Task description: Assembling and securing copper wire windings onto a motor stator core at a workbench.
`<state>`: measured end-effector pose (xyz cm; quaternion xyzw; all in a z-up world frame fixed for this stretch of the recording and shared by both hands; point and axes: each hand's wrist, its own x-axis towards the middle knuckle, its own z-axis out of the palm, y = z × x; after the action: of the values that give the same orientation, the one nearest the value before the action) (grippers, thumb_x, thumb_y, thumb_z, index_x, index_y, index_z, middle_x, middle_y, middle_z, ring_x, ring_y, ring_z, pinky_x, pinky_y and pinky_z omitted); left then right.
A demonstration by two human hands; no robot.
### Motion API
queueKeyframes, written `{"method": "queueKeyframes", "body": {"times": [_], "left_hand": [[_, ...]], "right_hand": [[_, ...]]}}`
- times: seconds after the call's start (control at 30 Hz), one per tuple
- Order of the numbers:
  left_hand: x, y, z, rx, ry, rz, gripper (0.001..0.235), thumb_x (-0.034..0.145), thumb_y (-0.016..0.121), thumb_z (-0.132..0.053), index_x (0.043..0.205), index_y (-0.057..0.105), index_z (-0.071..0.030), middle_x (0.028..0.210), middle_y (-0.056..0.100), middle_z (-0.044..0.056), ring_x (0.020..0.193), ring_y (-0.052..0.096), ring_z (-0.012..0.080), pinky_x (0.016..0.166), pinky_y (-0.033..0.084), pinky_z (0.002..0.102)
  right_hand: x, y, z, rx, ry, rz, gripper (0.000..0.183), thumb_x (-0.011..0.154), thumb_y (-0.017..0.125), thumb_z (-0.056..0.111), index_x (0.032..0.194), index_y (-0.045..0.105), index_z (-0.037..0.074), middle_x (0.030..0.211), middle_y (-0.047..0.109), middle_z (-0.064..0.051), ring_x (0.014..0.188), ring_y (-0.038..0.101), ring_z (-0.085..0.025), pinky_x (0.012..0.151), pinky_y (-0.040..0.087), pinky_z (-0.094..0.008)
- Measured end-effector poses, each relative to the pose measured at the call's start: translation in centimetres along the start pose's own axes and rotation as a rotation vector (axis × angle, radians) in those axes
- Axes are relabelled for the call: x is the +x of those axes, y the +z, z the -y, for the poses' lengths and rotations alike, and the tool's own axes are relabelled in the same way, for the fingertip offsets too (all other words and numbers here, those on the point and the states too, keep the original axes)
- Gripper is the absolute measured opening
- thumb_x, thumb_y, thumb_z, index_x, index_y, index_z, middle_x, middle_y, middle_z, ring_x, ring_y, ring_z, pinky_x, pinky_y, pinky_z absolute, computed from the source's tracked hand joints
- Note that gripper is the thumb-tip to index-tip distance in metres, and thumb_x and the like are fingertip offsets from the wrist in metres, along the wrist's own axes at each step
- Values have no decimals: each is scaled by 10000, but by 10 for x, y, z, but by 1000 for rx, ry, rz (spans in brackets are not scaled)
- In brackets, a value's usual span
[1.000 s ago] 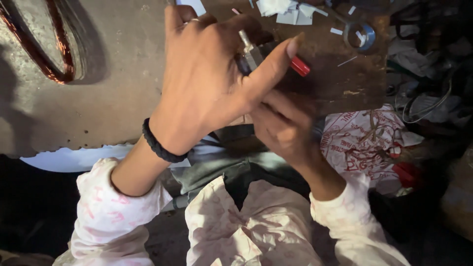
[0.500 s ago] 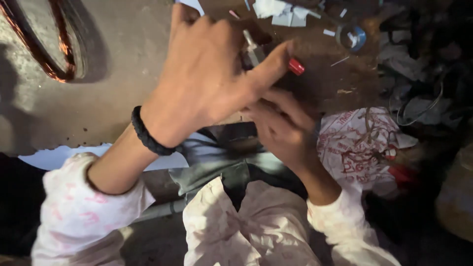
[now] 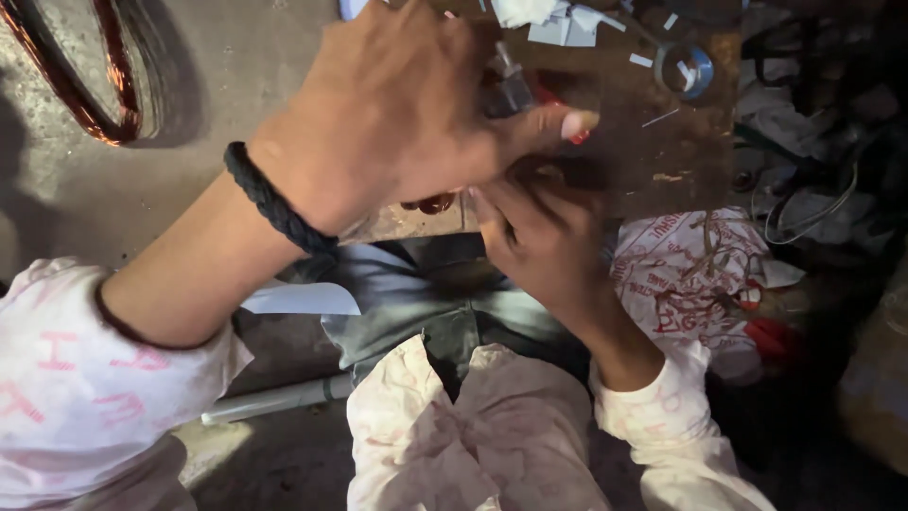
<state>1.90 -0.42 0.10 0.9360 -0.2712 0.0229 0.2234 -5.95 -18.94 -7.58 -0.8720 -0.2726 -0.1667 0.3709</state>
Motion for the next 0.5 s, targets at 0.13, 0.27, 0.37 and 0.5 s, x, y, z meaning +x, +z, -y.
{"method": "queueKeyframes", "body": {"times": [0.13, 0.27, 0.37, 0.5], "left_hand": [[-6, 8, 9, -34, 105, -138, 773, 1059, 639, -663, 936, 713, 96, 860, 686, 265, 839, 681, 447, 757, 549, 508], [-5, 7, 5, -47, 70, -81, 766, 1030, 663, -687, 959, 730, 73, 776, 654, 257, 766, 663, 442, 685, 537, 498], [-9, 12, 4, 26, 125, -134, 789, 1033, 658, -668, 775, 645, 78, 727, 598, 231, 720, 624, 403, 647, 519, 451], [-10, 12, 2, 62, 251, -220, 782, 1046, 726, -624, 692, 604, 63, 654, 556, 194, 648, 586, 366, 579, 473, 432]], "right_hand": [[5, -1, -1, -28, 5, 44, 168, 927, 770, 18, 1087, 726, 41, 882, 698, -114, 780, 696, -301, 708, 547, -424], [11, -7, -3, -79, -7, 88, 164, 910, 786, 38, 1067, 738, 45, 829, 678, -111, 747, 688, -302, 668, 526, -436], [11, -8, -8, -106, -73, 114, 170, 910, 783, 67, 1063, 725, 23, 868, 691, -126, 761, 687, -312, 669, 520, -443], [6, 3, -12, -47, -110, 64, 157, 914, 767, 39, 1052, 706, -3, 862, 682, -131, 757, 684, -315, 676, 527, -440]]}}
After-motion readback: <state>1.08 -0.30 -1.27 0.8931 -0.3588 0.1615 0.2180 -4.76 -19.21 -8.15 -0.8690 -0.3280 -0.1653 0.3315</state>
